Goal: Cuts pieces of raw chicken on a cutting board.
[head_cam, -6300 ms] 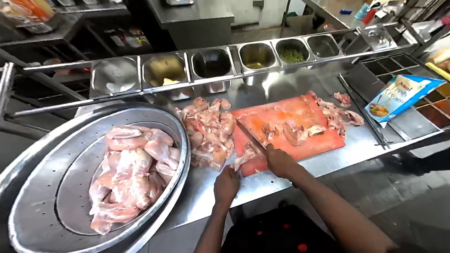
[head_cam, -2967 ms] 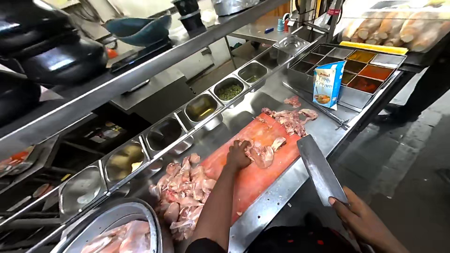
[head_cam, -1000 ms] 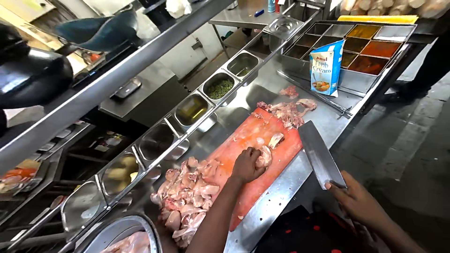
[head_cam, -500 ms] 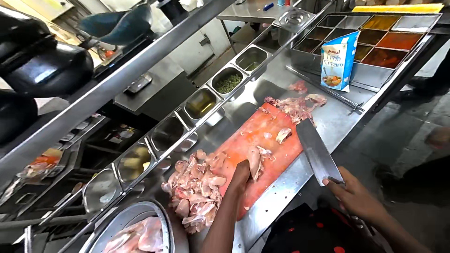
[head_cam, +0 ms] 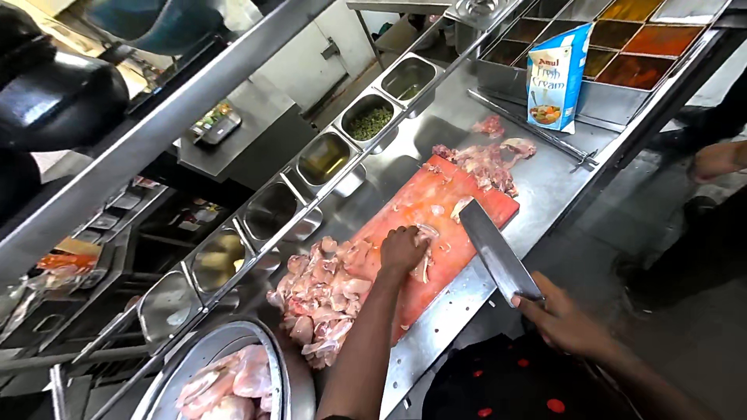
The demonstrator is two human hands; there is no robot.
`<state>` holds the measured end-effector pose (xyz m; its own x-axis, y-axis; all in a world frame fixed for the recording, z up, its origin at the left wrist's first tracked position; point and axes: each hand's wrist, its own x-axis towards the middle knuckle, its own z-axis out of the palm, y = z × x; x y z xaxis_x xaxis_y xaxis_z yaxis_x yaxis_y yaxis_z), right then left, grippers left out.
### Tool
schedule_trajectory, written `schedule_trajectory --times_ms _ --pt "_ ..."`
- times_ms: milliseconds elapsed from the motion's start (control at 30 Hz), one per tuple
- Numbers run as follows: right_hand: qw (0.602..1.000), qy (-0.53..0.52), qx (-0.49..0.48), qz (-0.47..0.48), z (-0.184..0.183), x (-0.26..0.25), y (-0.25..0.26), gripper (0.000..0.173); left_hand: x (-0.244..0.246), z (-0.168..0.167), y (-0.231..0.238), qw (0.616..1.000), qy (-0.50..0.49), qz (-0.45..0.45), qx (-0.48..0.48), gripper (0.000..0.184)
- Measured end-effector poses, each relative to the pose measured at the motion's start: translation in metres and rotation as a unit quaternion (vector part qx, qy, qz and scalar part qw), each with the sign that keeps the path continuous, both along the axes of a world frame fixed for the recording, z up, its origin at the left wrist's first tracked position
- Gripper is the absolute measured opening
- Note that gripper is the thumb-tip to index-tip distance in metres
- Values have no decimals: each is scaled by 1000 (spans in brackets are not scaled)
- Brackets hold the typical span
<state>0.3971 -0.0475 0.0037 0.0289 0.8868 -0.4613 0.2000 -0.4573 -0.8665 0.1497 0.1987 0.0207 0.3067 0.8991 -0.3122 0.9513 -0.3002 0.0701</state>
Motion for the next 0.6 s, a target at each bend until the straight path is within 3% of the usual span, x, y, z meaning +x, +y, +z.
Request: schedule_trajectory --times_ms 133,233,300,367,433,500,600 --pt "999 -27 -14 45 9 -11 9 45 -28 -3 -6 980 -174 88 52 30" --pt "995 -52 -31 82 14 -24 24 40 -53 -17 -7 951 -284 100 65 26" --pt "993 -55 -39 95 17 -31 34 35 -54 -19 -7 940 -329 55 77 36" --pt "994 -43 -53 84 20 -36 41 32 -39 -9 -5 957 -282 -21 62 53" --pt "997 -24 -53 52 19 -38 41 31 -10 8 -5 989 -113 -82 38 57" --pt "999 -8 -41 21 14 -34 37 36 17 19 -6 993 34 -112 -5 42" --pt "1000 18 -10 -20 5 -30 30 39 17 31 -9 990 79 -120 -8 30"
